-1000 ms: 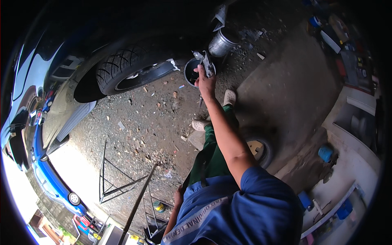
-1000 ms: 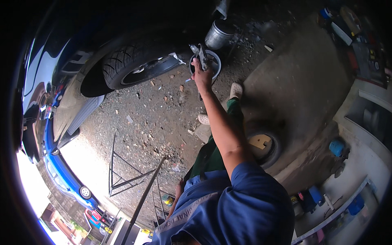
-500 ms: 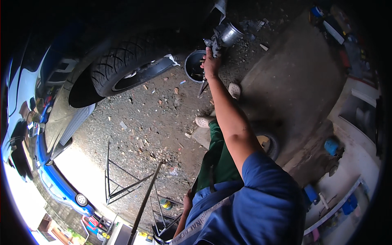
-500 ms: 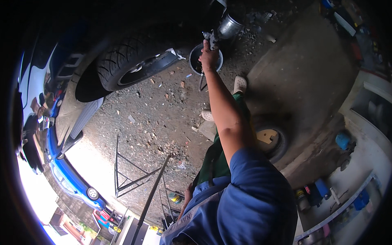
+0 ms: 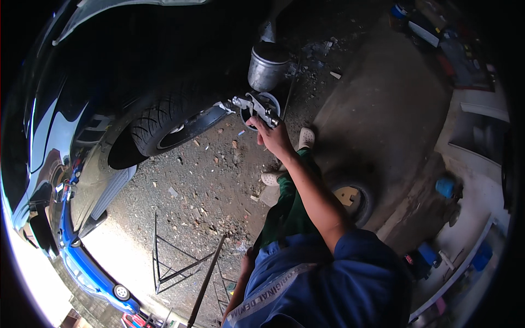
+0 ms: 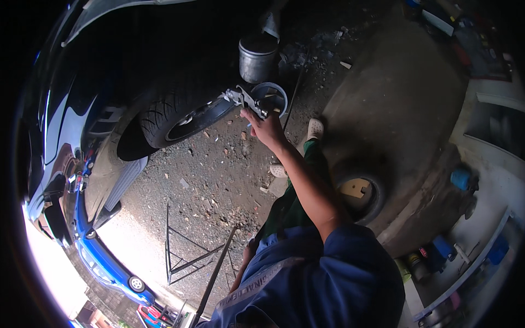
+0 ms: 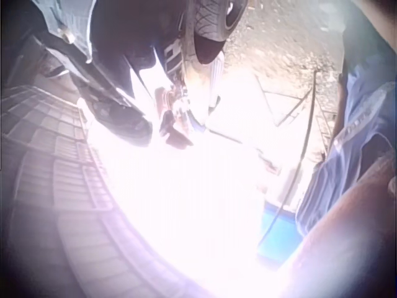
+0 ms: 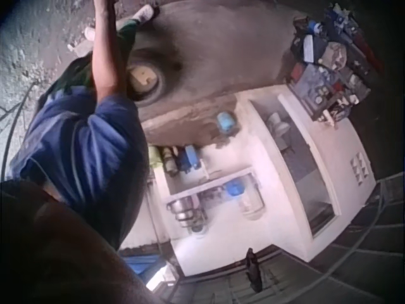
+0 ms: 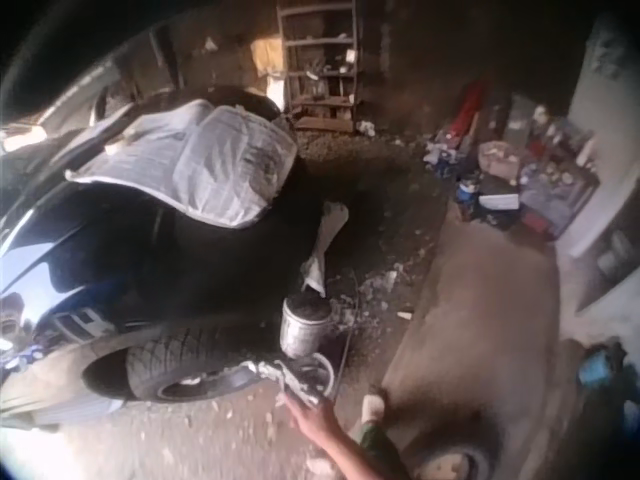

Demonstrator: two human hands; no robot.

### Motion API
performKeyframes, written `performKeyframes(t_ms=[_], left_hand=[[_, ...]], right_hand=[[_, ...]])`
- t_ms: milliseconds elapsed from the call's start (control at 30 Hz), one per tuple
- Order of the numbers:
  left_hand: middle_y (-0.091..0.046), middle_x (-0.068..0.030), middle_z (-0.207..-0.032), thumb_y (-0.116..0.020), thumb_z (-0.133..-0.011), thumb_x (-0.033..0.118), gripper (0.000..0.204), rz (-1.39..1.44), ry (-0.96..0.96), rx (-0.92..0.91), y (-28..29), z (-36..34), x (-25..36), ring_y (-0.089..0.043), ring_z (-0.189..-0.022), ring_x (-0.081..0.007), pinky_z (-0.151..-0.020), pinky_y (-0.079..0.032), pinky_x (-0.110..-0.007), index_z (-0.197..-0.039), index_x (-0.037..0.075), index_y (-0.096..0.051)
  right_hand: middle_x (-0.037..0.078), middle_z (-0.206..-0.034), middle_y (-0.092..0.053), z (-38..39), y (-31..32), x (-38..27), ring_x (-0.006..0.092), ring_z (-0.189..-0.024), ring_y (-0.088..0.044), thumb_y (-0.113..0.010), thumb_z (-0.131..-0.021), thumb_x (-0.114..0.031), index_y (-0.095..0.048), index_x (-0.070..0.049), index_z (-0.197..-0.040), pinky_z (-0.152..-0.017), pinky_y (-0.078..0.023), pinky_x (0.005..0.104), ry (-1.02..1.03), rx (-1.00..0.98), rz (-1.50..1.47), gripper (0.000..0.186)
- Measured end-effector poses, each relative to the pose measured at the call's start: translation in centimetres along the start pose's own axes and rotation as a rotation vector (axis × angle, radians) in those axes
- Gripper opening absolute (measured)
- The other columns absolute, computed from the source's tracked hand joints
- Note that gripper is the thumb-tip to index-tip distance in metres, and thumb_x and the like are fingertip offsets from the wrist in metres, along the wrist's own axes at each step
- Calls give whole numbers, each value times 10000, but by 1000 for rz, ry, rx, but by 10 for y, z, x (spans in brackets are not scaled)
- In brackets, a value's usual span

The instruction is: The person uses a spray gun to apply paint to the lower bumper of a black car, then sits on the ground to open and inspect the spray gun's paint canister.

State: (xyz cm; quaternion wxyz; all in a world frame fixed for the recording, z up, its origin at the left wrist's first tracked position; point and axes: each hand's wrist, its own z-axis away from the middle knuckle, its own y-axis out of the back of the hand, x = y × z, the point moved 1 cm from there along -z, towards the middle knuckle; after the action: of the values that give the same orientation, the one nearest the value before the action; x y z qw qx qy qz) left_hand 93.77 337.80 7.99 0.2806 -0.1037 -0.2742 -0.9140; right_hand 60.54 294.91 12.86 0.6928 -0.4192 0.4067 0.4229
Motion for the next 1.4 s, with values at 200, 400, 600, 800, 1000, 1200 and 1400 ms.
performKeyframes(t_ms=[200,400,600,800,1000,1200,1400], left_hand=[[-674,-319,-1020,-376,-1029,356,411,-102,107,-2,25,-18,52,-637,-1017,-525,-815,-508,-600,-1109,16,-593],[-669,-329,-1058,-347,-1046,330,444,-87,60,86,28,-33,84,-630,-1045,-526,-827,-510,-586,-1175,-2,-612],[-675,-318,-1078,-347,-1046,337,450,-68,95,102,43,-40,160,-627,-1062,-523,-858,-504,-578,-1202,12,-616],[-683,-296,-1097,-397,-1026,310,399,-86,134,63,43,-61,219,-641,-1064,-498,-870,-508,-595,-1298,79,-575],[-685,-295,-1083,-407,-1031,298,399,-197,72,78,45,-77,281,-647,-1018,-511,-839,-516,-601,-1346,97,-544],[-678,-309,-1063,-402,-1043,274,383,-68,57,220,41,-81,280,-641,-1001,-524,-827,-505,-621,-1346,102,-561],[-679,-318,-1022,-393,-1054,300,374,-123,60,238,60,-74,282,-640,-994,-529,-825,-498,-619,-1312,115,-592]], right_hand=[[-14,-715,-617,-39,52,-35,54,-473,-515,-701,-982,-305,-664,-52,-1013,-386,-401,231,-17,-8,125,258],[-25,-650,-558,-99,113,-55,60,-457,-491,-708,-966,-361,-662,-58,-886,-384,-391,243,-8,198,161,316],[22,-717,-615,-109,139,-99,100,-480,-520,-726,-957,-336,-662,-27,-974,-431,-425,290,-36,207,136,316],[30,-804,-687,-90,147,-140,60,-466,-506,-686,-989,-321,-683,-42,-1055,-415,-406,250,159,-23,333,286],[-26,-732,-624,-94,163,-178,54,-495,-512,-680,-991,-321,-683,-64,-1035,-420,-400,244,26,-258,273,261],[-23,-682,-566,-168,186,-187,75,-516,-500,-713,-955,-413,-640,-51,-885,-447,-383,292,154,-76,461,376],[98,-734,-688,-206,207,-189,216,-650,-653,-726,-931,-450,-703,-16,-974,-618,-511,373,134,99,540,436]])
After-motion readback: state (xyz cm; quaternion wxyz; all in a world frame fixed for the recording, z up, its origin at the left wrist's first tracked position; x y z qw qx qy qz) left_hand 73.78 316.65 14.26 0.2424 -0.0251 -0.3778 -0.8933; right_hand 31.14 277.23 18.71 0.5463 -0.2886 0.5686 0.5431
